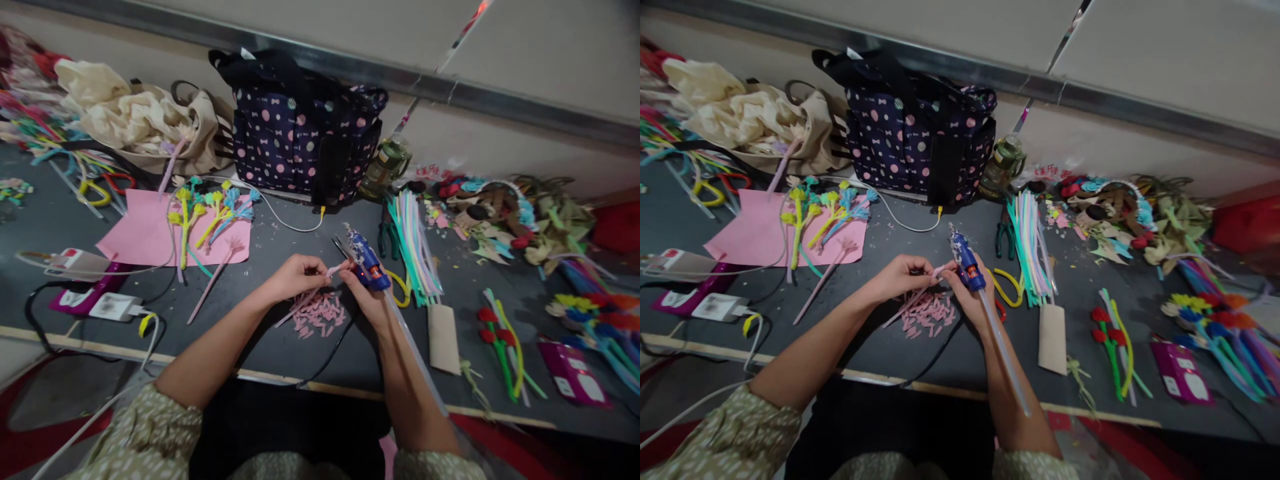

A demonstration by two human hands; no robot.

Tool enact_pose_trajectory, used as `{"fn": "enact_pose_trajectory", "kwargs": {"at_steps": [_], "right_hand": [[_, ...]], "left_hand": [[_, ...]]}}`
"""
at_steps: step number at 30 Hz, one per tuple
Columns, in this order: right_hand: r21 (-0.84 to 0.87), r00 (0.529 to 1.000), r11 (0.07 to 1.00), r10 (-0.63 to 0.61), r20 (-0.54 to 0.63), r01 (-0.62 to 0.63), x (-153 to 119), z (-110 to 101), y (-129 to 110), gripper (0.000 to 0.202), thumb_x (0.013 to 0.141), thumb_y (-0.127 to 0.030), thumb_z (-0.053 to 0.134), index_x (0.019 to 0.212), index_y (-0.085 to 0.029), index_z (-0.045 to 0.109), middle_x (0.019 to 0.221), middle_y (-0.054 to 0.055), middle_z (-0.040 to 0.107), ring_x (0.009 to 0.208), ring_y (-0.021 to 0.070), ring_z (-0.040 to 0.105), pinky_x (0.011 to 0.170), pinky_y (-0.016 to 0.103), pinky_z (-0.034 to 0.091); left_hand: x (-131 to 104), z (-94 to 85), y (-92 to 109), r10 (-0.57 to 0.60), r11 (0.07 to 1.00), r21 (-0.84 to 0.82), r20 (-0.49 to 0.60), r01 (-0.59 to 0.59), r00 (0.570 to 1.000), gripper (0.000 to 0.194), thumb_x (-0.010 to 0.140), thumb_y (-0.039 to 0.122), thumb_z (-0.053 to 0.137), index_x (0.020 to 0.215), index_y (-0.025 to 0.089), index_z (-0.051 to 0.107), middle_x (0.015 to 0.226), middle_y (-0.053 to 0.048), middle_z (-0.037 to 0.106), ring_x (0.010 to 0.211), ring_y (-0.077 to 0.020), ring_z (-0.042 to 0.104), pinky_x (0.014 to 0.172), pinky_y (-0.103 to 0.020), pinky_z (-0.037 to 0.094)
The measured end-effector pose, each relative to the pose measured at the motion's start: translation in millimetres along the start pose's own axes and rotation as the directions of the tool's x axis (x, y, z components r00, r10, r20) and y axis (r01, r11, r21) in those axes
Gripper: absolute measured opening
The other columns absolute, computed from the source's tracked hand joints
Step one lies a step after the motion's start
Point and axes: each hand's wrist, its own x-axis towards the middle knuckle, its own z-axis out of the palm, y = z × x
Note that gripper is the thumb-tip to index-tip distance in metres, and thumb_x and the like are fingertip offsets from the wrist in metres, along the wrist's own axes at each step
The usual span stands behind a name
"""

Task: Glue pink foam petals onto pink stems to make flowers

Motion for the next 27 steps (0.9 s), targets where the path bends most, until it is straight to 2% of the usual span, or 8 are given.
{"fn": "enact_pose_trajectory", "kwargs": {"at_steps": [5,8,10,14,16,24,27], "right_hand": [[0.158,0.997,0.985,0.07,0.017,-0.072,0,-1,6,0.027,0.082,-0.046,0.066,0.088,-0.02,0.064,0.083,0.004,0.066,0.064,0.0149,0.062,0.059,0.028,0.05],[0.222,0.995,0.97,0.094,0.035,-0.099,-1,2,6,0.029,0.081,-0.048,0.066,0.088,-0.02,0.063,0.085,0.004,0.066,0.062,0.0138,0.062,0.054,0.026,0.05],[0.22,0.992,0.967,0.126,0.006,-0.124,-2,4,4,0.029,0.079,-0.048,0.068,0.087,-0.02,0.063,0.083,0.003,0.065,0.06,0.0129,0.06,0.052,0.025,0.049],[0.182,0.978,0.97,0.18,-0.101,-0.16,-3,8,-2,0.028,0.075,-0.045,0.073,0.086,-0.021,0.063,0.079,0.001,0.064,0.054,0.0102,0.055,0.048,0.023,0.045],[0.172,0.979,0.974,0.171,-0.114,-0.15,-3,8,-3,0.028,0.073,-0.043,0.074,0.084,-0.021,0.063,0.077,0.0,0.064,0.051,0.009,0.052,0.047,0.023,0.045],[0.233,0.986,0.961,0.162,-0.037,-0.149,-1,8,-4,0.029,0.07,-0.04,0.076,0.083,-0.02,0.06,0.086,0.001,0.068,0.052,0.0076,0.049,0.048,0.024,0.043],[0.255,0.986,0.955,0.162,-0.028,-0.149,0,8,-4,0.027,0.07,-0.039,0.077,0.08,-0.02,0.059,0.084,0.0,0.067,0.052,0.0074,0.049,0.048,0.023,0.042]], "left_hand": [[0,-2.4,3,-0.051,0.975,-0.219,-0.072,0.034,0.996,0.028,0.069,0.039,0.074,0.075,0.012,0.065,0.061,0.001,0.06,0.052,-0.0076,0.05,0.053,-0.02,0.037],[0,-4.4,4,-0.048,0.964,-0.266,-0.131,0.012,0.99,0.029,0.069,0.038,0.075,0.075,0.012,0.066,0.063,0.0,0.061,0.053,-0.0079,0.051,0.055,-0.021,0.039],[-1,-4.9,6,-0.053,0.963,-0.271,-0.147,0.012,0.988,0.027,0.069,0.038,0.074,0.076,0.012,0.066,0.062,0.0,0.061,0.051,-0.0077,0.051,0.054,-0.021,0.039],[-5,-2.7,11,-0.087,0.973,-0.222,-0.079,0.068,0.993,0.024,0.071,0.036,0.072,0.074,0.012,0.068,0.057,0.001,0.058,0.05,-0.0077,0.049,0.052,-0.021,0.036],[-6,-0.8,12,-0.076,0.982,-0.177,-0.051,0.066,0.996,0.024,0.072,0.035,0.07,0.074,0.011,0.07,0.057,0.001,0.058,0.052,-0.0079,0.049,0.053,-0.021,0.036],[-5,1.8,7,-0.069,0.99,-0.119,0.039,0.073,0.997,0.026,0.075,0.036,0.067,0.076,0.011,0.07,0.06,0.0,0.058,0.052,-0.0076,0.046,0.052,-0.021,0.034],[-5,1.9,7,-0.066,0.991,-0.109,0.07,0.073,0.995,0.026,0.075,0.037,0.068,0.076,0.011,0.07,0.06,0.001,0.058,0.051,-0.0073,0.045,0.051,-0.021,0.034]]}}
